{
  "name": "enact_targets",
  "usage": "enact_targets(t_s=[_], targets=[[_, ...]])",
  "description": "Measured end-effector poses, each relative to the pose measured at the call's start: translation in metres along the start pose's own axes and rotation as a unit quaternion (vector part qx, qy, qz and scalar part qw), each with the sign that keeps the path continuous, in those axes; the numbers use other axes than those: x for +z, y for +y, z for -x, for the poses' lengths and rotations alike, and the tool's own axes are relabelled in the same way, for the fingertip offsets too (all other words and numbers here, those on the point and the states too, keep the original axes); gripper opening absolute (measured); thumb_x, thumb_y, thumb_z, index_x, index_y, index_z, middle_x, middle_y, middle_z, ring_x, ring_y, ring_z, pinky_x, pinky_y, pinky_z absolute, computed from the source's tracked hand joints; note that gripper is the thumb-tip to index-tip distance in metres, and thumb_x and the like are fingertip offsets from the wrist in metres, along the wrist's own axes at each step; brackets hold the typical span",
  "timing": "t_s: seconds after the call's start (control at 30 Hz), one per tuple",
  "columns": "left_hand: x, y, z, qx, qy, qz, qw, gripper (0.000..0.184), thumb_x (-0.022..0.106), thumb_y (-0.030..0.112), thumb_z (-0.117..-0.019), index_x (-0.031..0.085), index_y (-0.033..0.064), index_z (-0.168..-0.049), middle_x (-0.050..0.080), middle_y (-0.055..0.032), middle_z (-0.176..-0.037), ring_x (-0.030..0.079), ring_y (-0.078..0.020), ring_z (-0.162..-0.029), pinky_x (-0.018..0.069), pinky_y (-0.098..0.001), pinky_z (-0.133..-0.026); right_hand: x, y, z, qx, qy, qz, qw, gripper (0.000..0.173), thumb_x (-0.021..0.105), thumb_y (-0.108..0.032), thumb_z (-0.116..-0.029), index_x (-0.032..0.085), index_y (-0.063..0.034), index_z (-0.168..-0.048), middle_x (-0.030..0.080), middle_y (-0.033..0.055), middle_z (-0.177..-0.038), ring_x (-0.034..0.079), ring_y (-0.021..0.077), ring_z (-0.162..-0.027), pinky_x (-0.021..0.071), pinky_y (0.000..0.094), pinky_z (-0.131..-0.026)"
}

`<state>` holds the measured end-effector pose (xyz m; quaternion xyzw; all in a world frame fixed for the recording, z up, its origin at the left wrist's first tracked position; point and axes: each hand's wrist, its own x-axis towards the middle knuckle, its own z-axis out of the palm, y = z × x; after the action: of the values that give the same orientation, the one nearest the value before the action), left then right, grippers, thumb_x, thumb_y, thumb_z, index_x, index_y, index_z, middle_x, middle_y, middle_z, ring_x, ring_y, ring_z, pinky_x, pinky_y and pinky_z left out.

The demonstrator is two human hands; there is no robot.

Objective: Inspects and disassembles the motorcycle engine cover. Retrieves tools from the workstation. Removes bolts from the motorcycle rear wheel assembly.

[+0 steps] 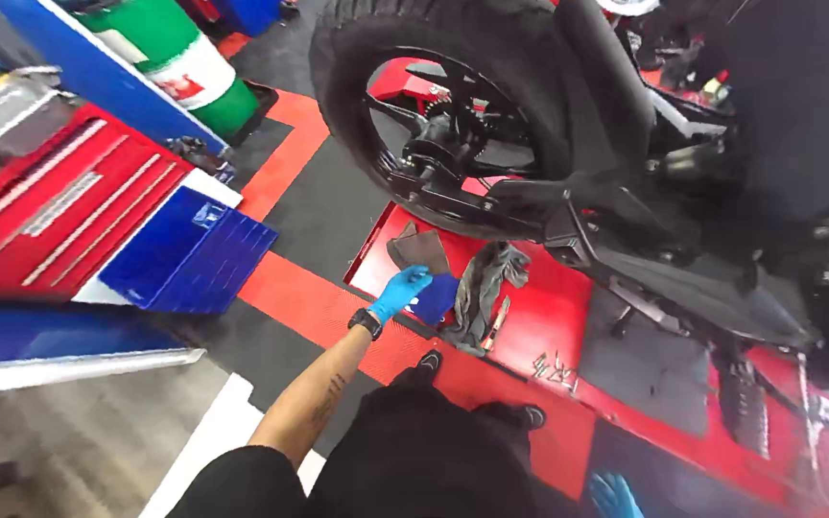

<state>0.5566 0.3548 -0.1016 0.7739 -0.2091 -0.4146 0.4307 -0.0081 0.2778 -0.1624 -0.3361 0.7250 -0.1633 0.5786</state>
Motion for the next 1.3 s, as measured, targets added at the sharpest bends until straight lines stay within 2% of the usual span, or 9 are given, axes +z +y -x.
enact_targets(t_s=[0.23, 0.37, 0.47, 0.63, 0.77, 0.9, 0.97, 1.03, 1.3], targets=[[0.09, -0.001, -0.05, 0.159, -0.12, -0.411, 0.89, 0.067, 0.071, 0.052, -0.0895, 0.057, 0.019, -0.146, 0.054, -0.0126, -0.149, 0.046, -0.0341, -0.141, 0.0368, -0.0564, -0.116, 0.065, -0.006, 0.069, -0.092, 0.002, 0.191, 0.977, 0.037, 0.06, -0.029, -0.1033, 0.069, 0.0013, -0.122, 0.074, 0.0174, -0.109, 0.072, 0.026, -0.101, 0.0569, 0.0479, -0.095], [0.14, -0.007, -0.096, 0.17, -0.147, -0.54, 0.811, 0.046, 0.068, 0.015, -0.0897, 0.063, 0.0034, -0.134, 0.048, -0.0244, -0.151, 0.033, -0.0437, -0.148, 0.0205, -0.0656, -0.122, 0.08, -0.029, 0.082, -0.14, -0.007, 0.238, 0.961, 0.037, 0.061, -0.034, -0.1016, 0.071, -0.0054, -0.123, 0.076, 0.0111, -0.11, 0.072, 0.0213, -0.102, 0.0569, 0.047, -0.096], [0.135, 0.016, -0.089, 0.209, -0.135, -0.466, 0.849, 0.032, 0.052, 0.02, -0.1016, 0.068, 0.0022, -0.123, 0.061, -0.0191, -0.137, 0.046, -0.034, -0.141, 0.0274, -0.0504, -0.123, 0.097, -0.052, 0.085, -0.182, -0.028, 0.217, 0.959, 0.036, 0.059, -0.033, -0.1017, 0.072, -0.0061, -0.121, 0.076, 0.0079, -0.108, 0.073, 0.0176, -0.1, 0.0583, 0.042, -0.093], [0.101, 0.043, 0.019, 0.368, -0.093, -0.217, 0.899, 0.02, 0.067, 0.021, -0.0947, 0.075, 0.0046, -0.101, 0.071, -0.0141, -0.122, 0.061, -0.0282, -0.127, 0.0445, -0.0453, -0.114, 0.188, -0.11, 0.072, -0.129, -0.208, -0.052, 0.968, 0.055, 0.036, -0.041, -0.1094, 0.049, -0.0035, -0.147, 0.064, 0.0123, -0.138, 0.066, 0.0245, -0.12, 0.0562, 0.0435, -0.098], [0.093, 0.031, 0.102, 0.446, -0.175, -0.168, 0.861, 0.023, 0.069, 0.027, -0.0966, 0.074, 0.0092, -0.111, 0.07, -0.0077, -0.128, 0.056, -0.0246, -0.134, 0.0376, -0.0469, -0.12, 0.25, -0.165, 0.1, -0.167, -0.196, -0.159, 0.953, 0.023, 0.051, -0.014, -0.1035, 0.063, -0.0015, -0.119, 0.073, 0.0076, -0.099, 0.072, 0.0155, -0.087, 0.0621, 0.0362, -0.077], [0.026, 0.021, 0.12, 0.247, -0.045, 0.104, 0.962, 0.048, 0.066, 0.025, -0.097, 0.059, -0.0057, -0.133, 0.062, -0.0187, -0.135, 0.061, -0.025, -0.126, 0.0526, -0.0417, -0.106, 0.266, -0.194, 0.141, -0.246, -0.27, -0.055, 0.929, 0.02, 0.061, -0.004, -0.0955, 0.07, 0.0015, -0.112, 0.075, 0.0109, -0.1, 0.073, 0.0185, -0.092, 0.0626, 0.0383, -0.084], [-0.008, 0.014, 0.114, 0.063, -0.058, 0.282, 0.956, 0.063, 0.057, 0.032, -0.1026, 0.036, 0.0066, -0.157, 0.053, -0.0127, -0.148, 0.059, -0.0242, -0.127, 0.0548, -0.0426, -0.101, 0.296, -0.194, 0.171, -0.231, -0.371, 0.017, 0.899, 0.03, 0.063, -0.017, -0.0974, 0.067, -0.001, -0.122, 0.074, 0.0111, -0.109, 0.072, 0.0202, -0.101, 0.0612, 0.0411, -0.091], [-0.034, 0.008, 0.117, -0.016, -0.021, 0.392, 0.919, 0.055, 0.058, 0.025, -0.1028, 0.041, 0.0096, -0.153, 0.064, -0.0144, -0.134, 0.067, -0.0266, -0.114, 0.0584, -0.0464, -0.095, 0.334, -0.188, 0.198, -0.222, -0.468, 0.103, 0.849, 0.038, 0.064, -0.028, -0.0984, 0.065, -0.0041, -0.128, 0.072, 0.0067, -0.116, 0.069, 0.0149, -0.108, 0.0573, 0.038, -0.098], [-0.136, -0.045, 0.087, 0.088, 0.212, 0.239, 0.944, 0.045, 0.07, -0.002, -0.0879, 0.059, -0.0036, -0.131, 0.07, -0.0144, -0.118, 0.07, -0.0214, -0.106, 0.0607, -0.0383, -0.092, 0.44, -0.181, 0.093, -0.416, -0.31, 0.367, 0.772, 0.051, 0.064, -0.035, -0.0971, 0.061, -0.012, -0.143, 0.065, 0.0102, -0.137, 0.062, 0.0241, -0.126, 0.0487, 0.0459, -0.109]])
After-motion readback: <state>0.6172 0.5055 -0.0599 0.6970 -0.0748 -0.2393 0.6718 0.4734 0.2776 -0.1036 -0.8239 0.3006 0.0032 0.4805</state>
